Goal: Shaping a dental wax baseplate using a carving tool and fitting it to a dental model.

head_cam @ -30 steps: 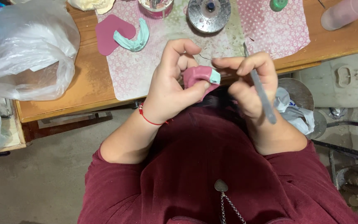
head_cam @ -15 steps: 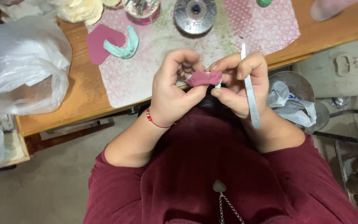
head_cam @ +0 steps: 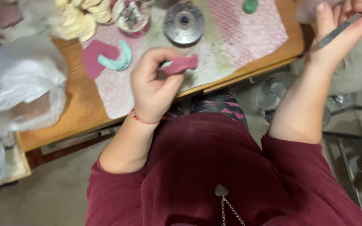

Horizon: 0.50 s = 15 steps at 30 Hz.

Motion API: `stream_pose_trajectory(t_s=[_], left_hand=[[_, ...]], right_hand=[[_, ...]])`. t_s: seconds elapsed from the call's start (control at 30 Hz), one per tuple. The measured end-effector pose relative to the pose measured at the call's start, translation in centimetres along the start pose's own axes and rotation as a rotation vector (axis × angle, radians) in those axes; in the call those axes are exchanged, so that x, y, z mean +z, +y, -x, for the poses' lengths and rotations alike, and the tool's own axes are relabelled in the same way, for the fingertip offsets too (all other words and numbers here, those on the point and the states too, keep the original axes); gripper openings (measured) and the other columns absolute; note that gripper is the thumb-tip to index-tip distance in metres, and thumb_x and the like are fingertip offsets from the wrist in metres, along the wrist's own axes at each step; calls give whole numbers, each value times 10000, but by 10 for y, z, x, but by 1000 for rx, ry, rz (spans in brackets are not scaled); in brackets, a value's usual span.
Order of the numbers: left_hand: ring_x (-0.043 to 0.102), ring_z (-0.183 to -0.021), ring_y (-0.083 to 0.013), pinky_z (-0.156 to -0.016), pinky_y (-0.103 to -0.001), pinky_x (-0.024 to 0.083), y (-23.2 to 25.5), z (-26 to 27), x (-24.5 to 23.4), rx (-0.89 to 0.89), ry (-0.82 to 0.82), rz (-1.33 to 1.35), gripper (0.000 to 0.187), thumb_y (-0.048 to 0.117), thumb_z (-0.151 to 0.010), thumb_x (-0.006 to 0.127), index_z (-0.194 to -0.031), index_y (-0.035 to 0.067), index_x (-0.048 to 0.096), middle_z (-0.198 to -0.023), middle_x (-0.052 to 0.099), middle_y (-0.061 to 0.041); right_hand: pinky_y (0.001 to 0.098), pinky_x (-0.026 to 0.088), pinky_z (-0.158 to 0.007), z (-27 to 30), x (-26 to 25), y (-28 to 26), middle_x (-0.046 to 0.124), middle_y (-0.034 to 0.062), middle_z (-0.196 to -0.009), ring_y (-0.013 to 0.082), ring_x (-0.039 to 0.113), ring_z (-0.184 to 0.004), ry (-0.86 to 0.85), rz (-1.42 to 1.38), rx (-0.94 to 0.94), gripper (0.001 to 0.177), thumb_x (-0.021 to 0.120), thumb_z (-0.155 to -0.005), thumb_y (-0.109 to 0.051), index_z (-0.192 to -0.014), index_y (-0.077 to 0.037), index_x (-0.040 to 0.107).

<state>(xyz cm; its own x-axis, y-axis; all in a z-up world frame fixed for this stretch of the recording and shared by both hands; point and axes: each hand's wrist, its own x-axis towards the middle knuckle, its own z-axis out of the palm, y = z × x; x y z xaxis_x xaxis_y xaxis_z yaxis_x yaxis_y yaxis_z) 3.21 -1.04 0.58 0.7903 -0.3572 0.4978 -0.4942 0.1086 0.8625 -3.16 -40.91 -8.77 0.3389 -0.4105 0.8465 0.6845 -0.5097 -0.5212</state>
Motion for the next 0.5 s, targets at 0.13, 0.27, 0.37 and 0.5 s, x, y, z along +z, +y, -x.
stream_pose_trajectory(t_s=[0.13, 0.27, 0.37, 0.5], left_hand=[[701, -1030, -270, -967, -388, 549, 3, -10, -5, 193, 3, -174, 203, -45, -878, 679, -1045, 60, 631, -1073, 714, -97], [708, -1033, -264, -972, -376, 540, 8, -14, -6, 225, 18, -149, 174, -53, -944, 688, -1035, 74, 611, -1072, 712, -93], [707, -1028, -295, -970, -408, 532, 4, -17, -11, 280, 22, -172, 127, 23, -980, 695, -1038, 72, 593, -1086, 710, -102], [709, -984, -271, -927, -379, 536, 8, -19, -13, 282, 64, -240, 178, -11, -929, 737, -1023, 66, 607, -1042, 712, -80]], right_hand=[[369, 396, -803, 15, -28, 43, 424, 105, -1011, 224, 430, -883, -62, 296, 260, 574, 874, -956, 211, -1078, -83, 397], [440, 503, -869, 14, -7, 28, 458, 168, -1054, 296, 551, -964, -30, 266, 144, 533, 802, -920, 274, -1028, -28, 376], [408, 307, -843, 5, 64, -66, 335, 83, -1027, 246, 369, -920, -100, 222, 93, 482, 824, -970, -78, -1084, -86, 356], [386, 311, -896, 13, 114, -123, 375, 99, -1072, 238, 381, -957, -155, 172, 174, 464, 761, -920, -94, -1060, -112, 319]])
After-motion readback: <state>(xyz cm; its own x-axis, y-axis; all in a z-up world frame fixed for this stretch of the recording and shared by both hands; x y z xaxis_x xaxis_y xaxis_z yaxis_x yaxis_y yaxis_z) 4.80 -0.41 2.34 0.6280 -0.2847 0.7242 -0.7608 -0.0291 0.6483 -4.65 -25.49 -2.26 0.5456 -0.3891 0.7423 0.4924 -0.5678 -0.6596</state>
